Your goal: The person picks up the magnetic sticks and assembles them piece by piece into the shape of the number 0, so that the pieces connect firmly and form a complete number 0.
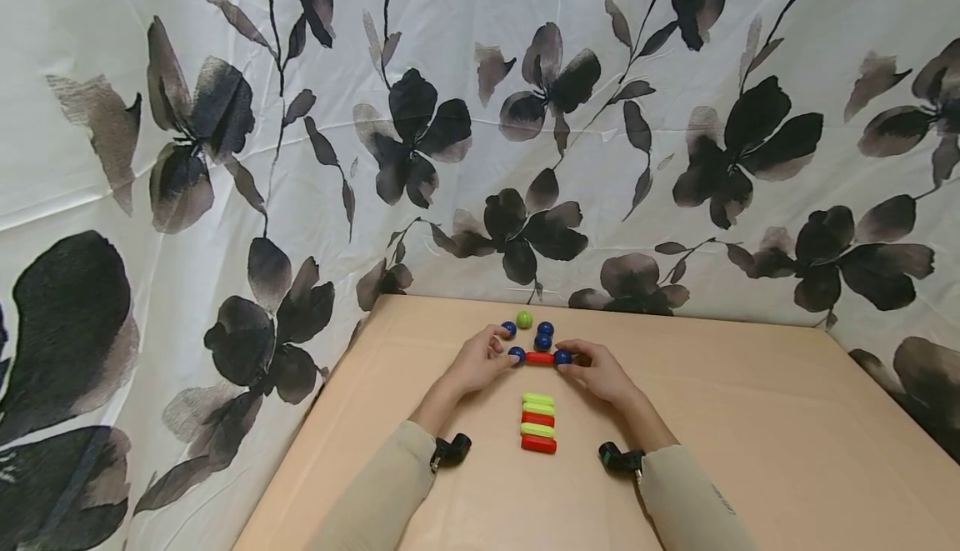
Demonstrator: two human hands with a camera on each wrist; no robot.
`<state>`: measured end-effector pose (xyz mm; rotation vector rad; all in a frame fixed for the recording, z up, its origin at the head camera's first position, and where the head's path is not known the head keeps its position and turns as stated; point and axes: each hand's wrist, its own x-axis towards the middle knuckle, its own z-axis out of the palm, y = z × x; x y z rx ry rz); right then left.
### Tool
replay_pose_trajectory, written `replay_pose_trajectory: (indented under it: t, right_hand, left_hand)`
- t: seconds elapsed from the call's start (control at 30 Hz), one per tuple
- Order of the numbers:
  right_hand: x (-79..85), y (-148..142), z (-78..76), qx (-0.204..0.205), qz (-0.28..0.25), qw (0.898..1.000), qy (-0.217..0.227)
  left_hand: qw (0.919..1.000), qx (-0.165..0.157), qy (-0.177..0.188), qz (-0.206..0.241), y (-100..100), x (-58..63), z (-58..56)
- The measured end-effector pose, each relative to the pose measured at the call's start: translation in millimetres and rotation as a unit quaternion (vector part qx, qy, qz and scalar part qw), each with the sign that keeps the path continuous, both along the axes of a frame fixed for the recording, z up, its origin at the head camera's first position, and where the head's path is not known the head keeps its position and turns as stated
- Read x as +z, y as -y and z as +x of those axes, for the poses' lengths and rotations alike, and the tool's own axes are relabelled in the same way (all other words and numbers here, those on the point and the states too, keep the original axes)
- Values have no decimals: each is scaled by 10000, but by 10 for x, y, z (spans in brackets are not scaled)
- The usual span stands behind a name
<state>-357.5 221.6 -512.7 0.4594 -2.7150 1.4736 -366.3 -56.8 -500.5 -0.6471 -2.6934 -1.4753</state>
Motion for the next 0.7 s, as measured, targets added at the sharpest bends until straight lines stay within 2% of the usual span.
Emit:
replay_pose_trajectory:
  t: [0.13, 0.3, 0.43, 0.7]
  right_hand:
    - [2, 0, -1, 20, 17, 10000, 36]
    - [4, 2, 19, 21, 33, 10000, 8]
    - [6, 0, 33, 22, -3, 10000, -50]
    - [10, 5, 39, 113, 4, 9999, -119]
  left_hand:
    - [9999, 9, 21, 127, 60, 26, 29]
    - [9992, -195, 64, 346, 97, 56, 76]
    - [9972, -636, 113, 375, 56, 101, 111]
    - [9864, -1605, 314, -155, -50, 181, 205]
